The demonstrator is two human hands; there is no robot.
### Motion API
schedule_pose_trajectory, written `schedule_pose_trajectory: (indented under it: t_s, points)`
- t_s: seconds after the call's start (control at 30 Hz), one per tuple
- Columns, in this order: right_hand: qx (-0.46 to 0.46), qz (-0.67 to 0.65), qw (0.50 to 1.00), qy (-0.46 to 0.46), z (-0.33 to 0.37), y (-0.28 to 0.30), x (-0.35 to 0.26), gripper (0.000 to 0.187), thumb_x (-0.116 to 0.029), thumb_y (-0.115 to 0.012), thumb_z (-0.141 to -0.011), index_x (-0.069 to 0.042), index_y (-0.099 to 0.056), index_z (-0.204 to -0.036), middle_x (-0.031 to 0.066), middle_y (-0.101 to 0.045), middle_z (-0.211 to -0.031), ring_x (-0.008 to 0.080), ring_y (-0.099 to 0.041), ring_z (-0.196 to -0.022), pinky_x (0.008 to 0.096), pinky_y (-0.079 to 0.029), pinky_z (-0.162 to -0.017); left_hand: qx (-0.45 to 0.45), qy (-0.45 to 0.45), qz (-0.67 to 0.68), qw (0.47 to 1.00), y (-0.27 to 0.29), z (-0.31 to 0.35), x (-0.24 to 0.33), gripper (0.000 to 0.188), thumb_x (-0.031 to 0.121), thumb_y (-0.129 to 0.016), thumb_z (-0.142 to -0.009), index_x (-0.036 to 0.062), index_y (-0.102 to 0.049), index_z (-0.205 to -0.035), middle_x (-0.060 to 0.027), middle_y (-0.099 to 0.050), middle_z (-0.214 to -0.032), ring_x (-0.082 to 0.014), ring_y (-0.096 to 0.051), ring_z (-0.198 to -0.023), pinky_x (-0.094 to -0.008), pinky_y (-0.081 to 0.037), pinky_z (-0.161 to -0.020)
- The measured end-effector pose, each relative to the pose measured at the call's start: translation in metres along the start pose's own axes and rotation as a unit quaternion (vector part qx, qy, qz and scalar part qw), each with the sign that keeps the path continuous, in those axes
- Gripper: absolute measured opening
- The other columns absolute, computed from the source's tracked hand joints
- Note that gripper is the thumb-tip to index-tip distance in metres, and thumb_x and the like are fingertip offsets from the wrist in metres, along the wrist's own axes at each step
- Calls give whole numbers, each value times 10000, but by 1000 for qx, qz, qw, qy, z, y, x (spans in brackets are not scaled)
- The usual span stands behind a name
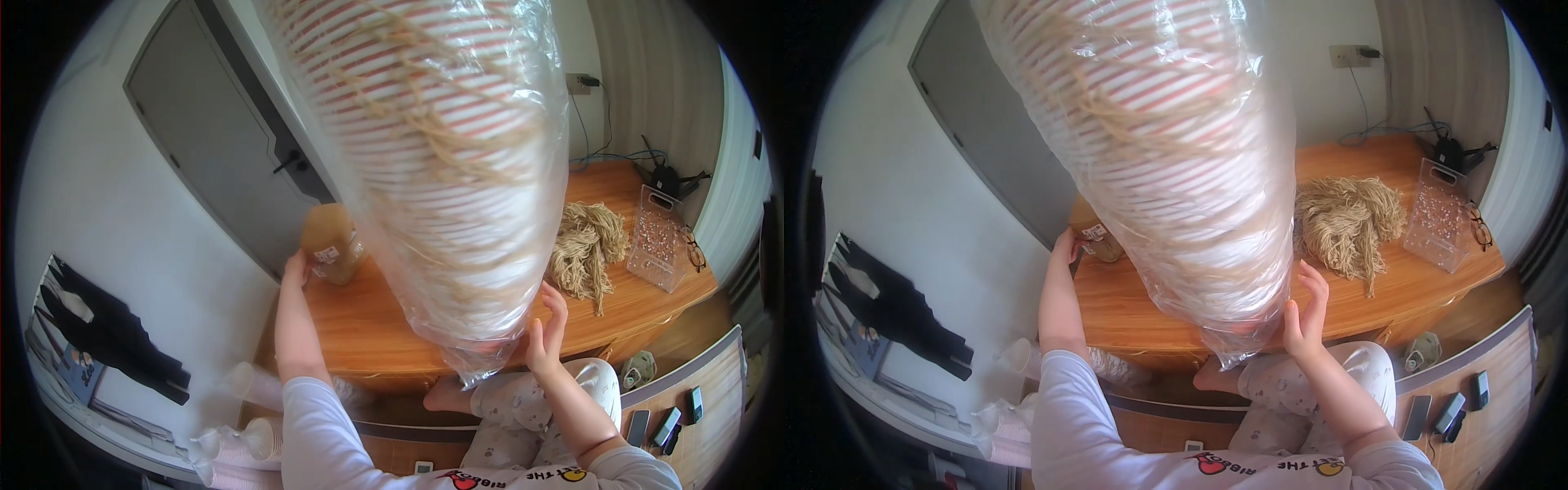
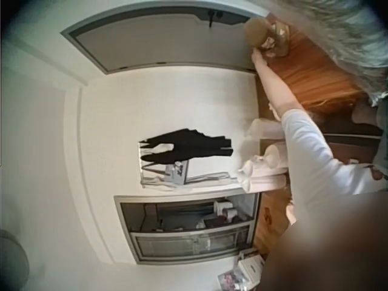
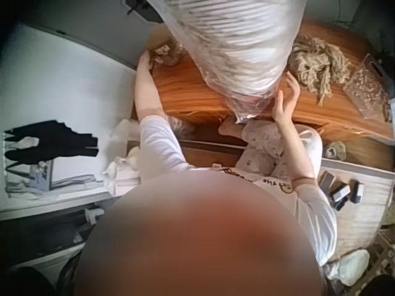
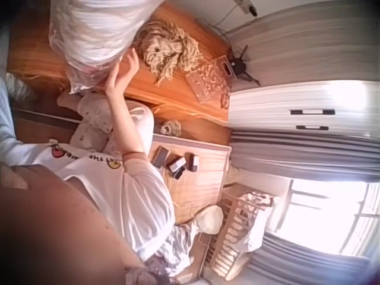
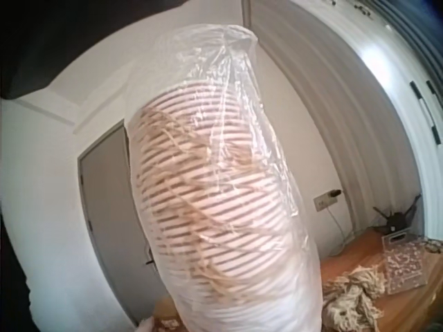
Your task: Stacking paper cups together and sealing them inside a clear plastic bag.
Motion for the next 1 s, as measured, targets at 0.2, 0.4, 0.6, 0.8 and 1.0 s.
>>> schedule_pose_trajectory:
  t_s: [0.2, 0.4, 0.6, 0.8, 1.0]
  points:
    - [3, 24, 1000, -18, 0, 6, 9, 405, -148, -509, -930, -11, -395, -1293, 248, -400, -1425, 351, -381, -1334, 451, -251, -1124, 288, -160, -249, 910, -25, 21, 26, 493, 381, -526, -970, -27, -534, -1246, -241, -629, -1153, -409, -600, -1028, -470, -451, -944]
    - [3, -61, 997, -44, -23, -3, -5, 548, -220, -464, -963, 0, -305, -1439, 203, -333, -1511, 314, -345, -1369, 423, -242, -1135, 159, -358, 72, 917, -74, 147, 57, 521, 485, -449, -1008, 77, -468, -1330, -97, -509, -1372, -222, -510, -1178, -379, -398, -998]
    - [-74, -303, 945, -99, -97, -15, -18, 712, -492, -378, -1015, -8, -221, -1513, 161, -252, -1563, 288, -239, -1448, 413, -170, -1183, -250, -337, 136, 897, -215, 303, 13, 1205, 862, -463, -730, 121, -18, -1570, -34, -106, -1629, -244, -166, -1481, -438, -151, -1201]
    - [-61, -329, 929, -158, -105, -54, -19, 508, -302, -338, -1068, 17, -341, -1463, 126, -436, -1452, 208, -367, -1357, 328, -252, -1137, -80, -275, 348, 892, -267, 294, -17, 753, 562, -378, -1007, 46, -207, -1528, -100, -265, -1572, -250, -277, -1429, -398, -229, -1173]
    - [-14, -218, 968, -124, -132, -43, -67, 473, -276, -372, -1053, 27, -407, -1414, 142, -501, -1394, 215, -437, -1301, 325, -295, -1105, 24, -303, 228, 925, -261, 330, 69, 612, 416, -294, -1057, -16, -288, -1490, -125, -328, -1543, -246, -336, -1404, -378, -262, -1160]
Point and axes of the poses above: each hand's wrist, its own z-axis away from the middle knuckle, its own y-axis out of the back of the hand, x = y × z, the point moved 4 cm from there along -z, towards the middle knuckle
